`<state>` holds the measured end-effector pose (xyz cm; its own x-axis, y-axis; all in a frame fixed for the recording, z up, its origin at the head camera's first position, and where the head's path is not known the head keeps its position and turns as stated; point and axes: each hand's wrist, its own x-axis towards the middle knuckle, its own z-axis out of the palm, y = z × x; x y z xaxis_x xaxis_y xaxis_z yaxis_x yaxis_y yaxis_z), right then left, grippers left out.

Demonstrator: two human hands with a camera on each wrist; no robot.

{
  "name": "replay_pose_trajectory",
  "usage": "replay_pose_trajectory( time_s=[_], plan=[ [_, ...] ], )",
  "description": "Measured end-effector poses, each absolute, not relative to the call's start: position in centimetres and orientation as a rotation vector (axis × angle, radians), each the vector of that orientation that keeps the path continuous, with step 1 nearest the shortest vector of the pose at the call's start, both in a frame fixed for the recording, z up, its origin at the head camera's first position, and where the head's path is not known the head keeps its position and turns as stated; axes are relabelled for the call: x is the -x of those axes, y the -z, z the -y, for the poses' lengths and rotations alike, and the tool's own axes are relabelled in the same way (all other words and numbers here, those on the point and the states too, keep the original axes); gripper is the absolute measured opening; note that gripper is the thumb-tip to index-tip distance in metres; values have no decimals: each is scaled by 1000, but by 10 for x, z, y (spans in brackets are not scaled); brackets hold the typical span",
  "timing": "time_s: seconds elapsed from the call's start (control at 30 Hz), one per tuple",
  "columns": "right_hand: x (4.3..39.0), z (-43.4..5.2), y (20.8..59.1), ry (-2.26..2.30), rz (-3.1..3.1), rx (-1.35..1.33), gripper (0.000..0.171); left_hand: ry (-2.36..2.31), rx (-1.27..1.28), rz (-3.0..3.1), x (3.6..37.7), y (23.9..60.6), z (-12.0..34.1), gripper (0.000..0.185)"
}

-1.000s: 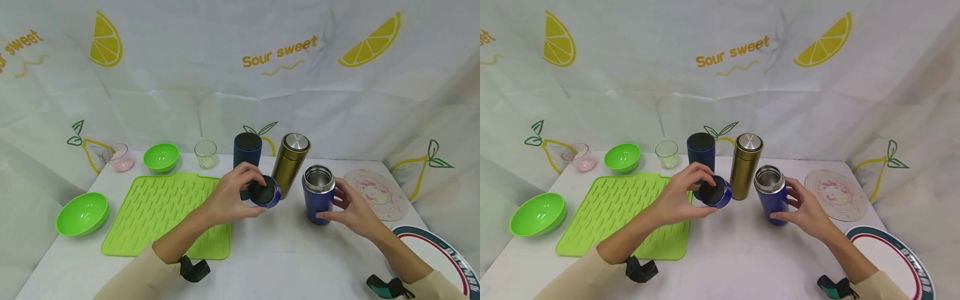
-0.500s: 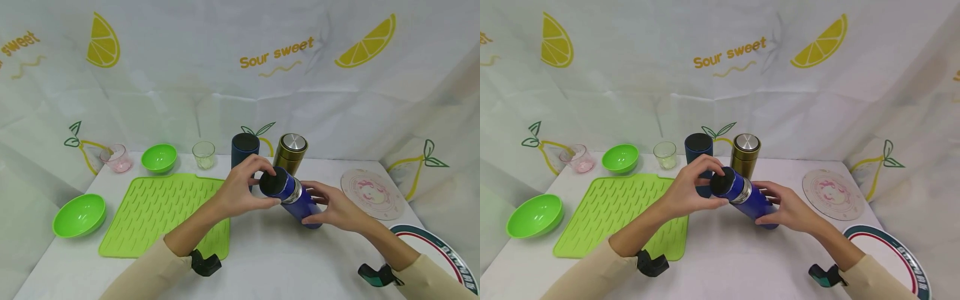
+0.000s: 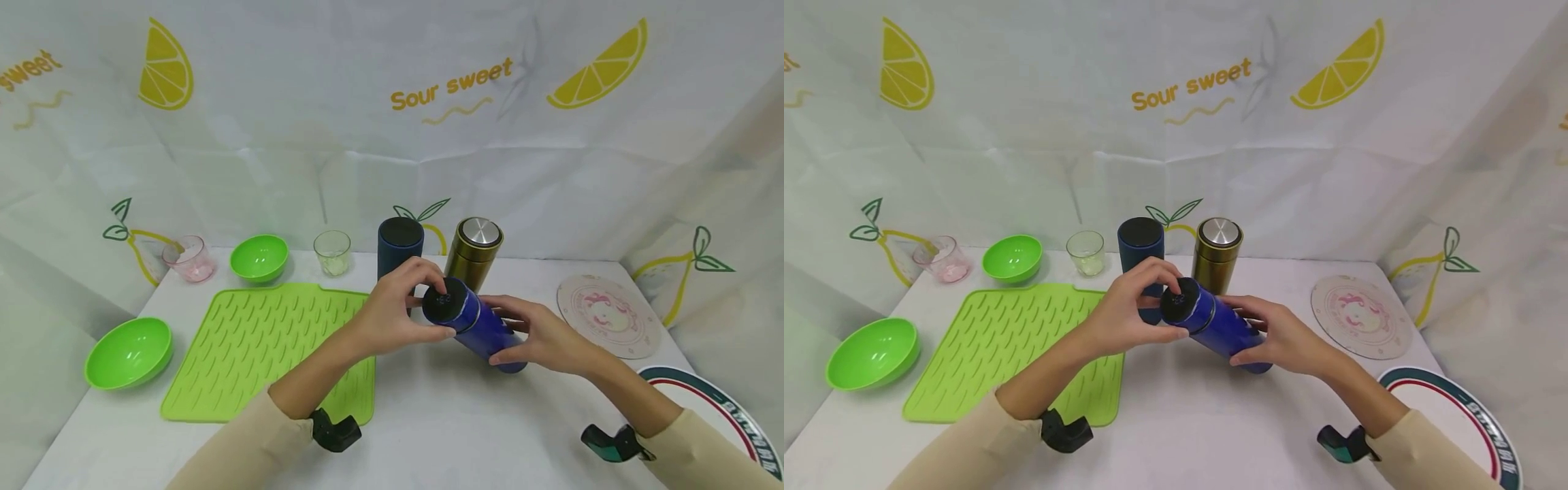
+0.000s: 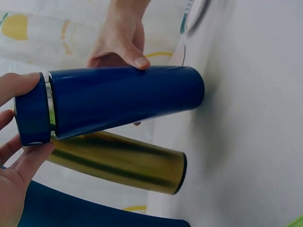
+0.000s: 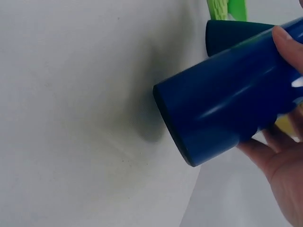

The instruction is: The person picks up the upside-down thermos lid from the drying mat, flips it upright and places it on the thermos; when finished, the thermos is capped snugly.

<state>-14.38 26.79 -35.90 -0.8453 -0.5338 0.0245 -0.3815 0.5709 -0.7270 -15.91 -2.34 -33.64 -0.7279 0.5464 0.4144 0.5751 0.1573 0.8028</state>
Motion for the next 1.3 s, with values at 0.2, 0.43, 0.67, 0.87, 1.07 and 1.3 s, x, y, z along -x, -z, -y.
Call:
replay_pose_trajectory(
  time_s=[0.2,0.43,0.67,0.87,1.07,1.3],
  plan=[
    [141,-267,358,1093,-2642,792,83,1647,1240,2418,162,333,31,50],
    [143,-269,358,1073,-2626,824,83,1247,1311,2550,158,319,33,79],
    [144,-269,360,1083,-2609,816,82,1063,1286,2607,153,307,31,60],
    [144,-271,362,1089,-2611,816,84,1001,1329,2617,149,304,33,77],
    [144,-270,362,1084,-2618,820,83,985,1219,2650,143,306,30,61],
    [144,-270,360,1098,-2606,836,83,928,1199,2692,142,305,29,77]
  ],
)
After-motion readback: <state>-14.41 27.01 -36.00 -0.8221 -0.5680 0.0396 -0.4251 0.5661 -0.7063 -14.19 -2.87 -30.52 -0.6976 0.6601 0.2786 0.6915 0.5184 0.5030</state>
